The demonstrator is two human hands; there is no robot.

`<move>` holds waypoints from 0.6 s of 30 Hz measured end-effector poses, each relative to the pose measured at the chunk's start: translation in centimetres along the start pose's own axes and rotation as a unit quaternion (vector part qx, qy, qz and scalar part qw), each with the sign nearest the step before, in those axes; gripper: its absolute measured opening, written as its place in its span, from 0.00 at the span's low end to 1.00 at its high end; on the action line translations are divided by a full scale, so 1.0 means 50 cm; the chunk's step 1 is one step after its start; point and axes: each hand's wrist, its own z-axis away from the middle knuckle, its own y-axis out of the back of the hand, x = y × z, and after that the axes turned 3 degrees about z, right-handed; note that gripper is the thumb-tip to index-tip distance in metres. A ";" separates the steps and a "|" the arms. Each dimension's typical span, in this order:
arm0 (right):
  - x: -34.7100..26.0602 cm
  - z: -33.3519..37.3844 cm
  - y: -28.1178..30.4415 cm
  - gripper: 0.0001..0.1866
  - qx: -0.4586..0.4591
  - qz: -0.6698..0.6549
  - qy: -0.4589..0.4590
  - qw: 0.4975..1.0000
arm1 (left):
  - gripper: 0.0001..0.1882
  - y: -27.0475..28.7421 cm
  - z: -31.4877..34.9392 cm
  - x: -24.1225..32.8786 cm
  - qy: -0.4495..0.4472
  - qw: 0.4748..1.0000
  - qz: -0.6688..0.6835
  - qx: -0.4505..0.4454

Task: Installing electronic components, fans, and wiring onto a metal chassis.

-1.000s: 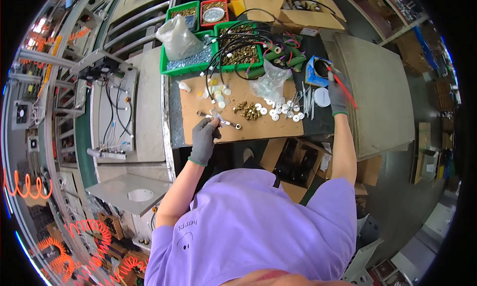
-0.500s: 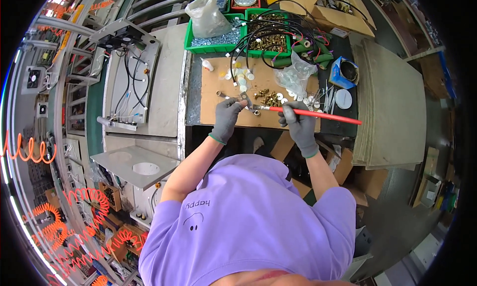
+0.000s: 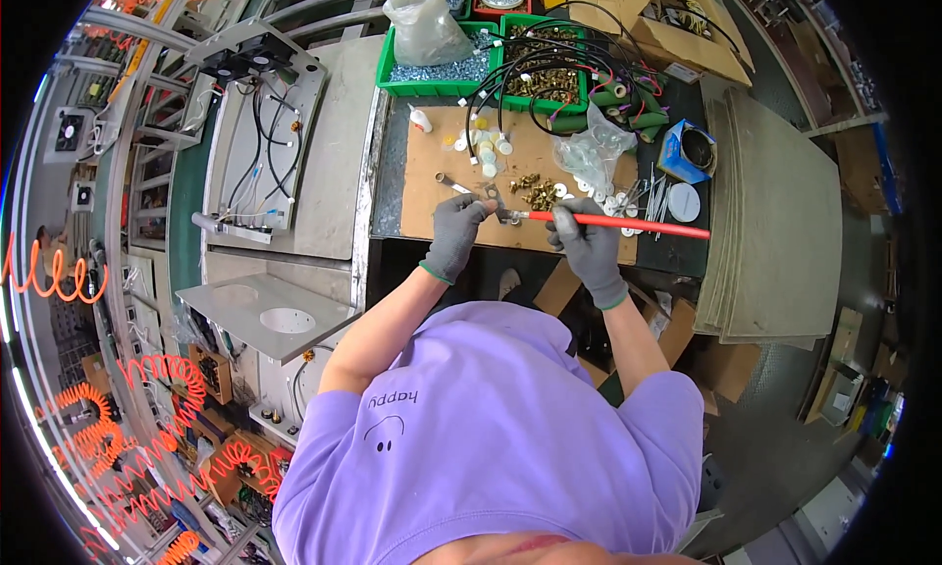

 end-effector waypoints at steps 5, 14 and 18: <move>0.017 -0.002 0.006 0.09 0.001 0.061 0.044 0.997 | 0.11 0.004 0.004 0.008 0.004 1.000 0.005 -0.001; 0.001 0.015 -0.003 0.09 0.020 0.007 -0.016 1.000 | 0.11 0.012 0.021 0.023 -0.012 1.000 0.000 0.004; 0.007 0.020 -0.010 0.09 0.032 -0.016 0.001 0.999 | 0.11 0.011 0.025 0.029 -0.015 1.000 0.001 -0.001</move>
